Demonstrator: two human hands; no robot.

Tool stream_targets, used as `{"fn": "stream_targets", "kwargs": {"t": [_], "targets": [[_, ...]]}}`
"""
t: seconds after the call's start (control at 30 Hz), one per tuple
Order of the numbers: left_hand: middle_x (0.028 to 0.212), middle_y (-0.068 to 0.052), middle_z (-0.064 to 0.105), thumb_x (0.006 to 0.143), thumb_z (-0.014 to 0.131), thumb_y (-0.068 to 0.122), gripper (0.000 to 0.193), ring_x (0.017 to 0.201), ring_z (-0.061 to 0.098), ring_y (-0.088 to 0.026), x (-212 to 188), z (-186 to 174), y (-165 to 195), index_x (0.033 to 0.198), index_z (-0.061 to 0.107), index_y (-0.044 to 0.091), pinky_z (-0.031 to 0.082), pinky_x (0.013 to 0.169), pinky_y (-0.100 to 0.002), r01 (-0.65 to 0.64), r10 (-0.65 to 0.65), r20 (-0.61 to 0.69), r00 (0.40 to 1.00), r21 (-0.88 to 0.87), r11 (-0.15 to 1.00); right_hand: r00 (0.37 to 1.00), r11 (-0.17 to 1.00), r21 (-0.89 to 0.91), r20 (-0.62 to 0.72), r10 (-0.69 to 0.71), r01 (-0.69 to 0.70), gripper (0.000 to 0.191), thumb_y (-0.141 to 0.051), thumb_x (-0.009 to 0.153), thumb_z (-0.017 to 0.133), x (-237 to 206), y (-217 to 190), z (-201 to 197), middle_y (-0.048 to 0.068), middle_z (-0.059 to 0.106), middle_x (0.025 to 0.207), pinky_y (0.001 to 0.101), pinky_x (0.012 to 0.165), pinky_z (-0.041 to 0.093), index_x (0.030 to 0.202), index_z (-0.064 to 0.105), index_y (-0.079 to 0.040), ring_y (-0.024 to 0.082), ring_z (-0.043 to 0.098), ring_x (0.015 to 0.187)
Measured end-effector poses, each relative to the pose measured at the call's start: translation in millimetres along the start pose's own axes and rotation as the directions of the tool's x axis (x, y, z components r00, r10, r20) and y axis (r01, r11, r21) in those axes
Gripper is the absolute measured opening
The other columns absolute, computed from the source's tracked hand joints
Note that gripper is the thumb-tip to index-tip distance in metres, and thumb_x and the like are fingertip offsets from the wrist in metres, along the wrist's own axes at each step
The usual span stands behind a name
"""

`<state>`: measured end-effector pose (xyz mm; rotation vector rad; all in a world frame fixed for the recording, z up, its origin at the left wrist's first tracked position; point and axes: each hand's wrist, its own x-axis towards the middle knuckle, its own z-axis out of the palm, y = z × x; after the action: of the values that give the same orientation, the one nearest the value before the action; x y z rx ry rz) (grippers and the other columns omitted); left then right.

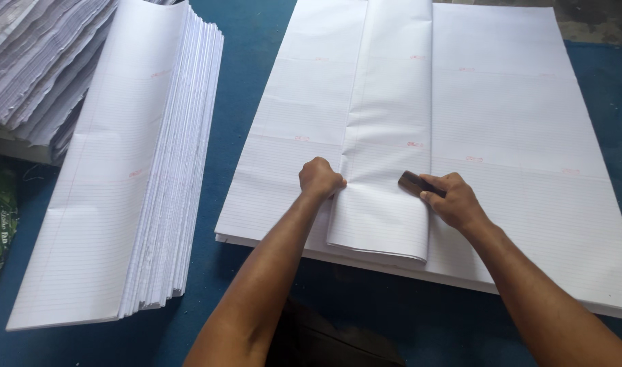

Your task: The person folds large sheets of lined paper in half and presses the crease with a wooden block. They repeat this process for multiple sheets, stacking the folded papers to the side.

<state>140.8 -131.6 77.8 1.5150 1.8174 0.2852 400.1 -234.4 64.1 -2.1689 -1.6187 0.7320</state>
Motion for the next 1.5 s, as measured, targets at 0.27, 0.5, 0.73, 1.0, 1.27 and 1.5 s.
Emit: {"fn": "stream_targets", "kwargs": {"t": [0.27, 0.5, 0.73, 1.0, 1.27, 1.5], "targets": [[0.082, -0.017, 0.075, 0.077, 0.085, 0.018, 0.024, 0.067, 0.075, -0.021, 1.6, 2.0, -3.0, 0.085, 0.072, 0.0, 0.063, 0.06, -0.03, -0.004, 0.005, 0.017, 1.0, -0.047, 0.999, 1.0, 1.0, -0.004, 0.008, -0.019, 0.019, 0.044, -0.027, 0.091, 0.067, -24.8, 0.5, 6.2, 0.01, 0.059, 0.108, 0.0373, 0.086, 0.057, 0.135, 0.065, -0.02, 0.023, 0.062, 0.096], [0.081, -0.016, 0.076, 0.077, 0.085, 0.02, 0.025, 0.066, 0.075, -0.021, 2.8, 0.7, -5.2, 0.086, 0.072, 0.0, 0.061, 0.064, -0.032, -0.007, 0.007, 0.014, 1.0, -0.023, 1.0, 0.998, 0.997, 0.038, 0.034, -0.061, 0.06, 0.045, -0.025, 0.091, 0.067, -53.6, -1.2, 9.0, 0.008, 0.058, 0.108, 0.0352, 0.086, 0.058, 0.135, 0.063, -0.018, 0.02, 0.061, 0.095], [0.08, -0.015, 0.076, 0.077, 0.085, 0.021, 0.026, 0.064, 0.075, -0.02, 3.8, 2.5, -3.0, 0.085, 0.071, 0.001, 0.063, 0.064, -0.031, 0.015, -0.015, 0.02, 1.0, -0.022, 1.0, 0.991, 0.993, -0.001, 0.07, -0.115, 0.115, 0.045, -0.025, 0.089, 0.067, -77.4, 1.6, 12.2, 0.008, 0.059, 0.106, 0.0335, 0.085, 0.058, 0.134, 0.064, -0.018, 0.019, 0.062, 0.094], [0.089, -0.015, 0.075, 0.078, 0.086, 0.023, 0.029, 0.075, 0.075, -0.022, 3.9, 6.6, -3.1, 0.091, 0.069, 0.002, 0.063, 0.066, -0.031, 0.018, -0.018, -0.015, 1.0, -0.014, 1.0, 0.973, 0.98, 0.002, 0.12, -0.196, 0.197, 0.043, -0.022, 0.089, 0.068, -97.5, 8.3, 16.1, 0.005, 0.06, 0.102, 0.0307, 0.083, 0.059, 0.132, 0.065, -0.02, 0.018, 0.061, 0.09], [0.101, -0.017, 0.074, 0.078, 0.084, 0.025, 0.034, 0.096, 0.073, -0.029, 10.7, 23.8, -7.6, 0.101, 0.07, 0.003, 0.062, 0.082, -0.038, -0.041, 0.049, -0.064, 0.997, 0.118, 0.992, 0.957, 0.966, 0.026, 0.128, -0.26, 0.259, 0.042, -0.019, 0.087, 0.068, -113.5, 9.3, 17.9, 0.002, 0.06, 0.1, 0.0272, 0.086, 0.059, 0.129, 0.066, -0.022, 0.014, 0.061, 0.091], [0.101, -0.017, 0.074, 0.082, 0.081, 0.025, 0.028, 0.096, 0.073, -0.031, 1.0, 23.1, -6.7, 0.097, 0.072, 0.004, 0.062, 0.08, -0.04, -0.042, 0.054, -0.076, 0.996, 0.154, 0.987, 0.949, 0.96, 0.008, 0.152, -0.277, 0.279, 0.042, -0.017, 0.088, 0.067, -114.1, 11.8, 20.1, 0.003, 0.059, 0.101, 0.0274, 0.085, 0.06, 0.129, 0.066, -0.023, 0.015, 0.061, 0.091]]}}
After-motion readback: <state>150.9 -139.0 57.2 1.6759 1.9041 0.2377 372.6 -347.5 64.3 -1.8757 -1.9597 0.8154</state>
